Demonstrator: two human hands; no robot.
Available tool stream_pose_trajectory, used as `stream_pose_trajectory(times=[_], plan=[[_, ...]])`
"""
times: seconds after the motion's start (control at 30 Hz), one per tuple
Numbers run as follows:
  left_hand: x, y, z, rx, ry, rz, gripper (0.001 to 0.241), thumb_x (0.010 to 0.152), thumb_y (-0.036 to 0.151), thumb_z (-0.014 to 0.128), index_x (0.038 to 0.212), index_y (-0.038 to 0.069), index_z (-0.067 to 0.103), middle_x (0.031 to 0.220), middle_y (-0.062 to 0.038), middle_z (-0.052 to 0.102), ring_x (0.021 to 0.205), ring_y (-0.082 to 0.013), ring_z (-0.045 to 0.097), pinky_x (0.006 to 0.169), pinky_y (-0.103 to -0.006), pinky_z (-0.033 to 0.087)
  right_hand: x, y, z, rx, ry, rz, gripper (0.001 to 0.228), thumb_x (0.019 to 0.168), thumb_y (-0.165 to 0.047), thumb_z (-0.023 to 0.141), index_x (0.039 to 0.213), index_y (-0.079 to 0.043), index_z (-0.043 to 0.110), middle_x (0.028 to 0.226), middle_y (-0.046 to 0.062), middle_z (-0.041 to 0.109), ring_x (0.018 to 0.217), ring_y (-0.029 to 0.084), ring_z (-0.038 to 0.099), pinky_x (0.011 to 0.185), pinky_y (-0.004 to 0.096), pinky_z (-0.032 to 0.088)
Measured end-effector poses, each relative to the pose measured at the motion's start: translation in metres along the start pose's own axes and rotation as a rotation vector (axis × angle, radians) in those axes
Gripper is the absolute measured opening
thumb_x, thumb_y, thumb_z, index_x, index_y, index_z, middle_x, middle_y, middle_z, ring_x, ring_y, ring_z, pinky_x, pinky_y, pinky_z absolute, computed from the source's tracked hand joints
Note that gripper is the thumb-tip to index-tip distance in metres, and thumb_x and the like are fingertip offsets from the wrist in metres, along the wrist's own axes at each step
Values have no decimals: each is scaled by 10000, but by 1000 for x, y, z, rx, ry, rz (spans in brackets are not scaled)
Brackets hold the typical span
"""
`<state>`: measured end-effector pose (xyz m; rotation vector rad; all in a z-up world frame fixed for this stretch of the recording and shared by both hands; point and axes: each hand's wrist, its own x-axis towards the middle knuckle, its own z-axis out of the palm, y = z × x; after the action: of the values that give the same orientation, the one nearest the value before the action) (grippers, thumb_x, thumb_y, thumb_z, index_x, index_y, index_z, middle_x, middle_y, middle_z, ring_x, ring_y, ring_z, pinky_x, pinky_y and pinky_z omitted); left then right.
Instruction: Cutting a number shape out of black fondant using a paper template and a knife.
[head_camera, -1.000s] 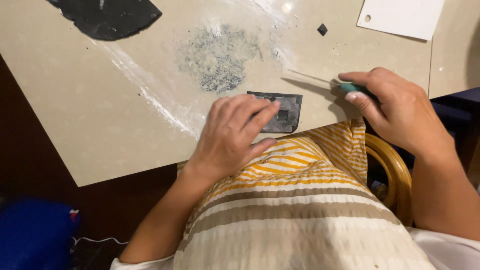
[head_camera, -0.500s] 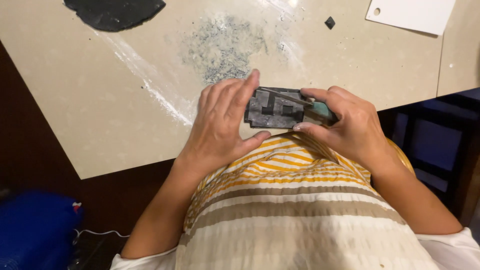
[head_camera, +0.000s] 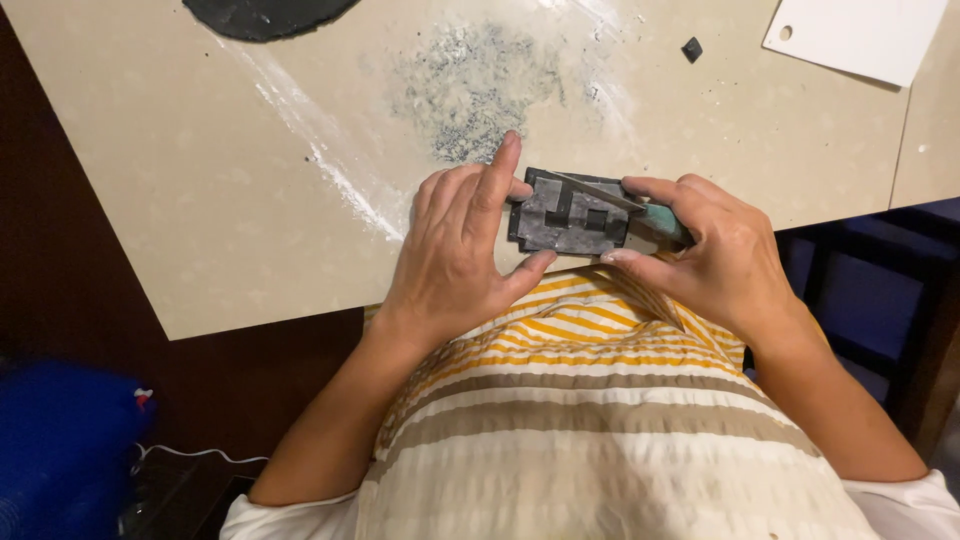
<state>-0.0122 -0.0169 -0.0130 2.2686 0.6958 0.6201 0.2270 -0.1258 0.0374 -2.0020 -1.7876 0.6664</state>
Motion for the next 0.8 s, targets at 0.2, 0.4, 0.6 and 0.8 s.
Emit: stream_pose_trajectory(times=[0.2, 0.4, 0.6, 0.8], plan=[[0, 1, 2, -15, 13, -9, 1093, 840, 298, 895, 1620, 15, 184, 1264, -38, 620, 1289, -263, 515, 1163, -469, 349, 0, 1, -1, 0, -13, -2, 625, 734, -200, 920, 1290, -35, 686, 895, 119, 656, 720, 250, 636, 642, 340, 516], [0, 1, -1, -38, 21, -13, 1125, 831, 290, 903, 1621, 17, 151, 1266, -59, 617, 1280, -263, 522, 1152, -461, 361, 0, 1, -1, 8, -9, -13, 623, 736, -198, 917, 1288, -28, 683, 919, 126, 668, 752, 264, 647, 667, 349, 522], [0, -1, -1, -58, 27, -18, 1150, 826, 275, 916, 1622, 8, 130, 1252, -60, 618, 1261, -254, 539, 1147, -452, 375, 1, 0, 0, 14, -4, -2, 612, 736, -199, 918, 1278, -29, 689, 916, 127, 672, 751, 268, 650, 665, 350, 522], [1, 0, -1, -64, 23, -20, 1148, 822, 263, 915, 1620, 2, 132, 1233, -45, 627, 1238, -239, 554, 1146, -447, 379, 2, 0, 0, 13, -2, -5, 611, 740, -203, 918, 1280, -29, 690, 904, 123, 666, 733, 260, 641, 650, 345, 517]])
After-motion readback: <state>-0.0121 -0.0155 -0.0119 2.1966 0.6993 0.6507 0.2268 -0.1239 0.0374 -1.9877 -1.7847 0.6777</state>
